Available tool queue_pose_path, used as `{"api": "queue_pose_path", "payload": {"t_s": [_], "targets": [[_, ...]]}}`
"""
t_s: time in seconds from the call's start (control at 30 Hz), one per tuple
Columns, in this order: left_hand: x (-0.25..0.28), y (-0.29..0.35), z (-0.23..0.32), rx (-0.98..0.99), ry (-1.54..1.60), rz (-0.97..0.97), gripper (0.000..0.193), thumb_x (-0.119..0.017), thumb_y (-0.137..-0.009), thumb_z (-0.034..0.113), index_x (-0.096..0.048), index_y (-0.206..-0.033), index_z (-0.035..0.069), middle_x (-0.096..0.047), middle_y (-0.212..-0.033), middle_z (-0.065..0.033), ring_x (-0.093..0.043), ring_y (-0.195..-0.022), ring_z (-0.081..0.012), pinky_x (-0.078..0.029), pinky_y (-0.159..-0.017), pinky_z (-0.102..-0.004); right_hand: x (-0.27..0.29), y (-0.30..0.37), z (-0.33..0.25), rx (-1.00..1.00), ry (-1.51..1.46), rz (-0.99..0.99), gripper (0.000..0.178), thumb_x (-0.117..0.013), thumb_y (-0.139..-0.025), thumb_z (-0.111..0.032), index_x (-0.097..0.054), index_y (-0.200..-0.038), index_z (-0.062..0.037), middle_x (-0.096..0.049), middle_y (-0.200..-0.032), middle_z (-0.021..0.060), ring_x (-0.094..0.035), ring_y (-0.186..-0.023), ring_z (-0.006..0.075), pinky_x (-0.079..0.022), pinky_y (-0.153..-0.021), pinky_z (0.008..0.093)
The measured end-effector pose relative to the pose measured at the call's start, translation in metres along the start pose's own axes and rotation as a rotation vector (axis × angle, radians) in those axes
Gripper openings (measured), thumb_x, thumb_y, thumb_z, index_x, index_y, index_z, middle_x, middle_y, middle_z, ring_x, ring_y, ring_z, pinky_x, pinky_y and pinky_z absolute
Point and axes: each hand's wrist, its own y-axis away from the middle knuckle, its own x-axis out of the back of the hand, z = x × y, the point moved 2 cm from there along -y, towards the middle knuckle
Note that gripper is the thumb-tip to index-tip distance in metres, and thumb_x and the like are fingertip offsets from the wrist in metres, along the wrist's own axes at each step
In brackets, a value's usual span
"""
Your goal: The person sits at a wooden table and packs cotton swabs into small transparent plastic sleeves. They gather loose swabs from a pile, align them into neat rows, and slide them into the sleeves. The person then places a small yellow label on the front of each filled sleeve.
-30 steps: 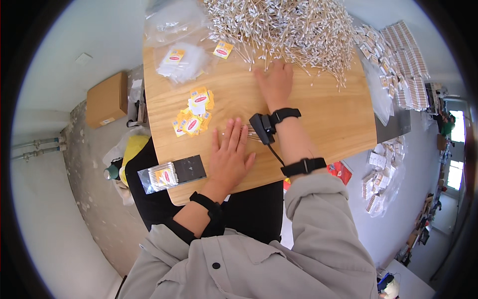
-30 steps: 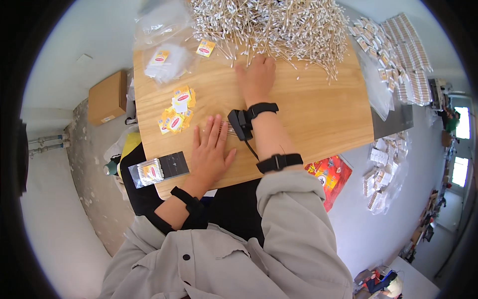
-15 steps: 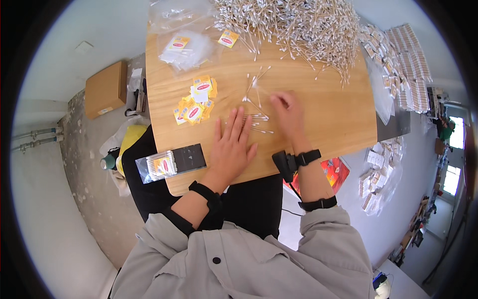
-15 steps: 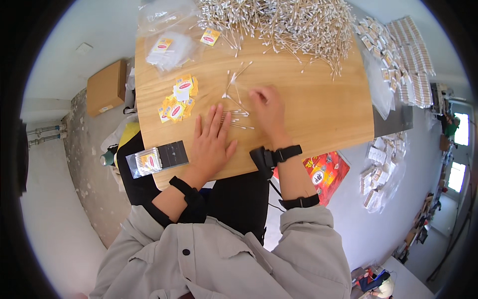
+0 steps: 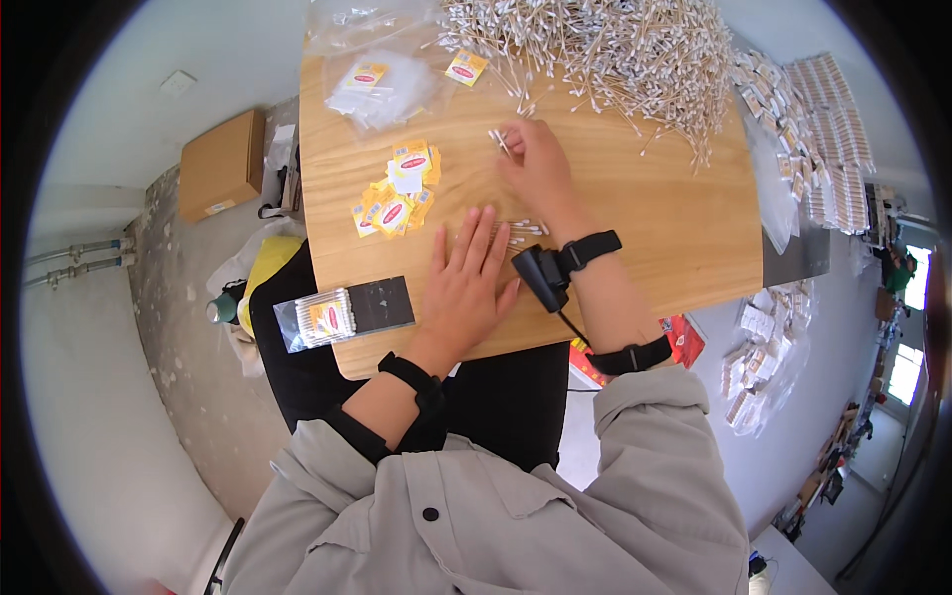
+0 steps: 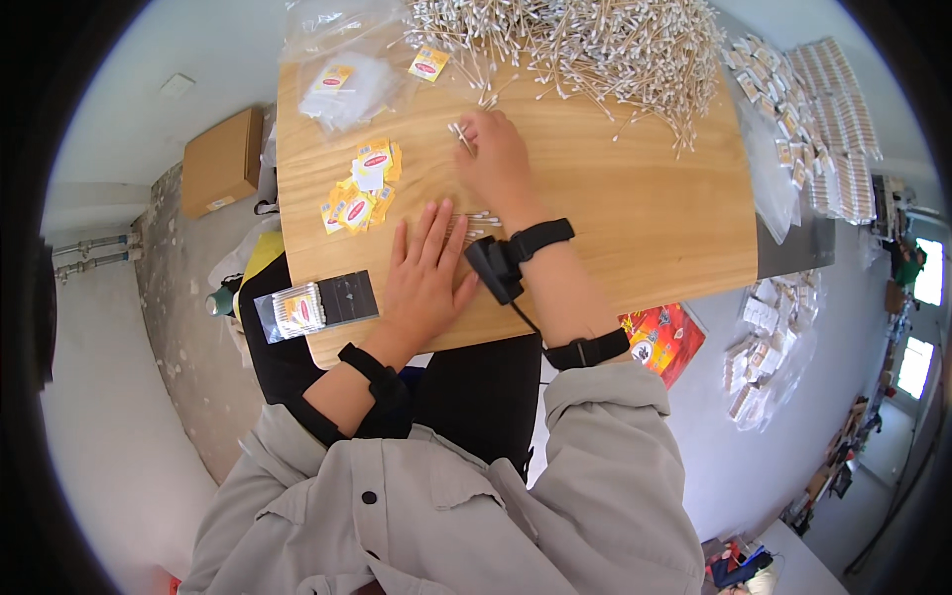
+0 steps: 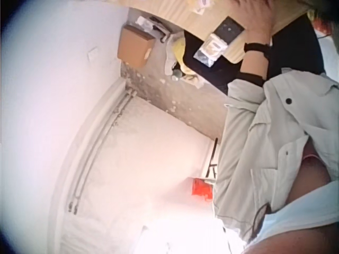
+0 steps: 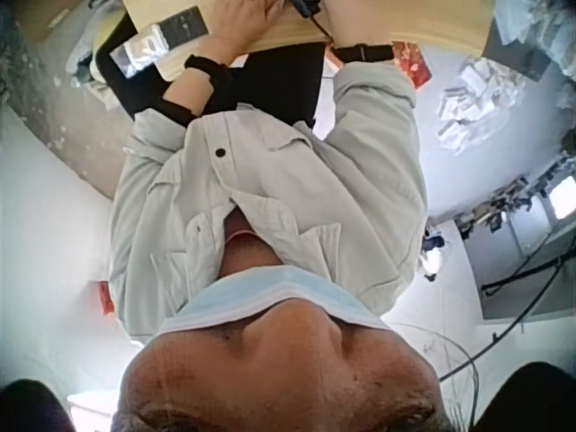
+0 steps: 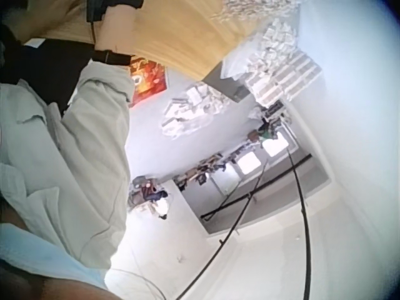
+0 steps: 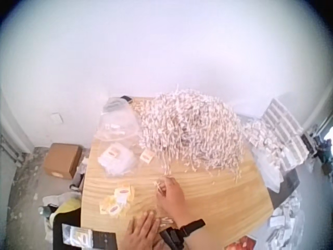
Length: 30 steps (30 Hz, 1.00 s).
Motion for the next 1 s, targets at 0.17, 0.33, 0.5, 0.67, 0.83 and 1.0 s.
{"api": "queue_pose_path", "payload": {"t_s": [0.17,0.33,0.5,0.67,0.83,1.0], "targets": [[0.0,-0.001,0.0,-0.004,0.005,-0.008,0.071,-0.061,-0.088,0.037,-0.038,-0.147,0.006,-0.028,-0.158,-0.0137,-0.022,-0.147,-0.0284,-0.017,-0.118,-0.053,0.028,0.005,0.024,0.069,-0.037,0.165,0.035,-0.076,-0.074,-0.003,-0.066,-0.107,-0.0073,-0.059,-0.098,0.0109,-0.062,-0.086,0.0248,-0.053,-0.075,0.0333],[-0.001,-0.001,0.0,-0.002,-0.009,-0.005,0.071,-0.061,-0.088,0.038,-0.038,-0.147,0.006,-0.026,-0.158,-0.0164,-0.02,-0.148,-0.03,-0.017,-0.118,-0.0529,0.035,0.035,0.016,-0.036,-0.015,-0.016,0.021,-0.075,-0.078,-0.006,-0.069,-0.098,-0.0059,-0.058,-0.095,0.0088,-0.061,-0.085,0.0237,-0.053,-0.075,0.0327],[0.002,-0.001,0.001,0.014,0.012,0.002,0.074,-0.061,-0.088,0.04,-0.036,-0.148,0.004,-0.023,-0.159,-0.0178,-0.018,-0.149,-0.0312,-0.016,-0.118,-0.0526,0.04,0.05,0.005,-0.109,-0.055,0.065,0.023,-0.076,-0.079,-0.015,-0.069,-0.1,-0.0074,-0.058,-0.096,0.0104,-0.061,-0.085,0.0235,-0.052,-0.074,0.0349],[0.002,-0.001,0.001,0.044,0.018,-0.029,0.077,-0.06,-0.088,0.04,-0.032,-0.148,0.0,-0.022,-0.159,-0.0166,-0.017,-0.149,-0.0293,-0.015,-0.118,-0.0529,0.069,0.077,0.005,-0.257,0.341,0.245,0.023,-0.074,-0.081,-0.017,-0.068,-0.101,-0.0081,-0.06,-0.097,0.0118,-0.062,-0.084,0.0241,-0.052,-0.073,0.0368],[0.003,-0.001,0.002,0.038,-0.015,-0.04,0.077,-0.061,-0.088,0.039,-0.033,-0.148,0.0,-0.024,-0.159,-0.0146,-0.018,-0.149,-0.0272,-0.014,-0.118,-0.0535,0.064,0.116,0.01,-0.409,0.209,0.143,0.019,-0.072,-0.083,-0.015,-0.068,-0.101,-0.0077,-0.063,-0.089,0.0081,-0.062,-0.076,0.0186,-0.051,-0.07,0.0315],[0.002,0.0,0.002,-0.014,-0.018,-0.02,0.075,-0.061,-0.087,0.037,-0.035,-0.147,0.001,-0.025,-0.159,-0.0136,-0.02,-0.149,-0.0268,-0.014,-0.118,-0.0535,0.058,0.078,0.02,-0.208,0.099,0.17,0.016,-0.069,-0.085,-0.01,-0.068,-0.1,-0.0055,-0.064,-0.086,0.0072,-0.063,-0.076,0.0185,-0.052,-0.071,0.031]]}}
